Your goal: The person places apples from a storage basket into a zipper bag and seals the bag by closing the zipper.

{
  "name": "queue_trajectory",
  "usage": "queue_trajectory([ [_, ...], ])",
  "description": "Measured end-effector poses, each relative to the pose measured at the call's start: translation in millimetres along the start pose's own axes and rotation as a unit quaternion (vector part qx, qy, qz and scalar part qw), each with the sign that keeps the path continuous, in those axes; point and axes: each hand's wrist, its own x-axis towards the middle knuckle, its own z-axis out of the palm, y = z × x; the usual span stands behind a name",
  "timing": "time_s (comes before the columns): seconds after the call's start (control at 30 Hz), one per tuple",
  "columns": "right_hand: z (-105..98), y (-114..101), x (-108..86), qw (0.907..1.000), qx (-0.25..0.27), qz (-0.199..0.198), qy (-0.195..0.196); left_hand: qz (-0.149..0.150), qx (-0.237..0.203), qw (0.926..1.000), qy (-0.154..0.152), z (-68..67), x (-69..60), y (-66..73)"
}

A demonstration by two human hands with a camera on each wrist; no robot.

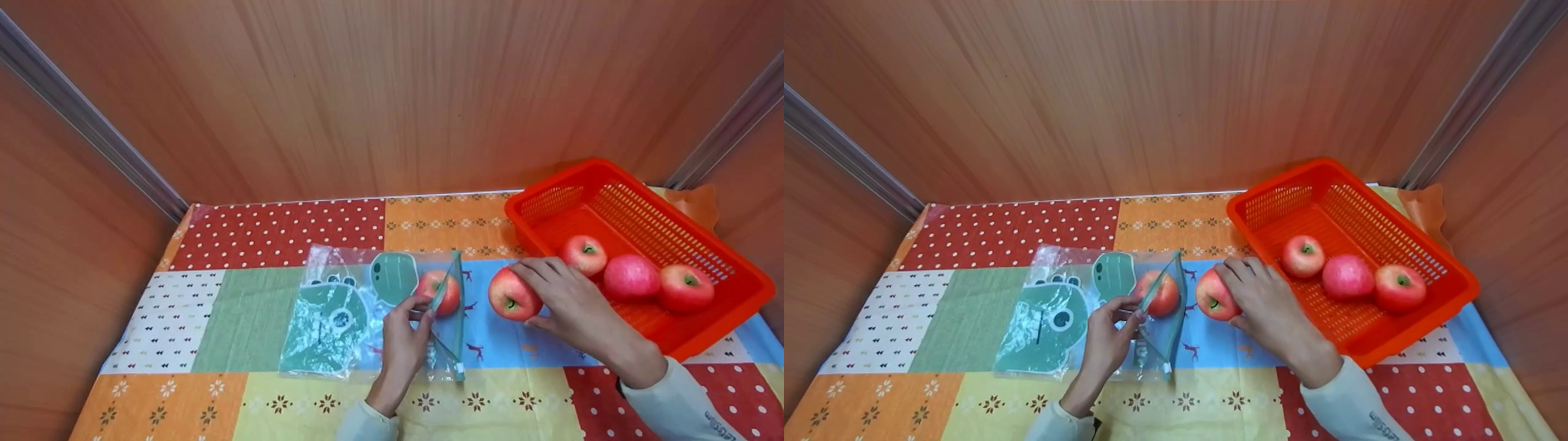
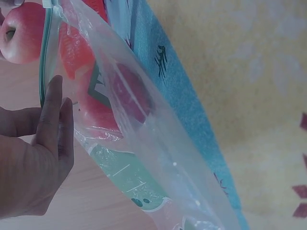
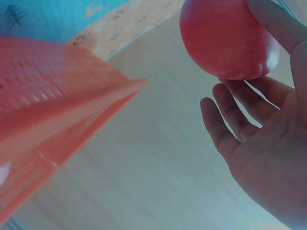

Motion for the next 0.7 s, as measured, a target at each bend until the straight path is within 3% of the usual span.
queue_trajectory([
  [0.3, 12, -5, -0.7, 0.9997, 0.022, 0.005, -0.011, -0.002, -0.004, 1.0000, -0.002, -0.6, -0.9, 0.5],
  [0.7, 32, -14, 1.5, 0.9997, 0.022, 0.010, -0.006, 0.022, -0.019, 0.9996, 0.005, -0.1, -2.0, -0.4],
])
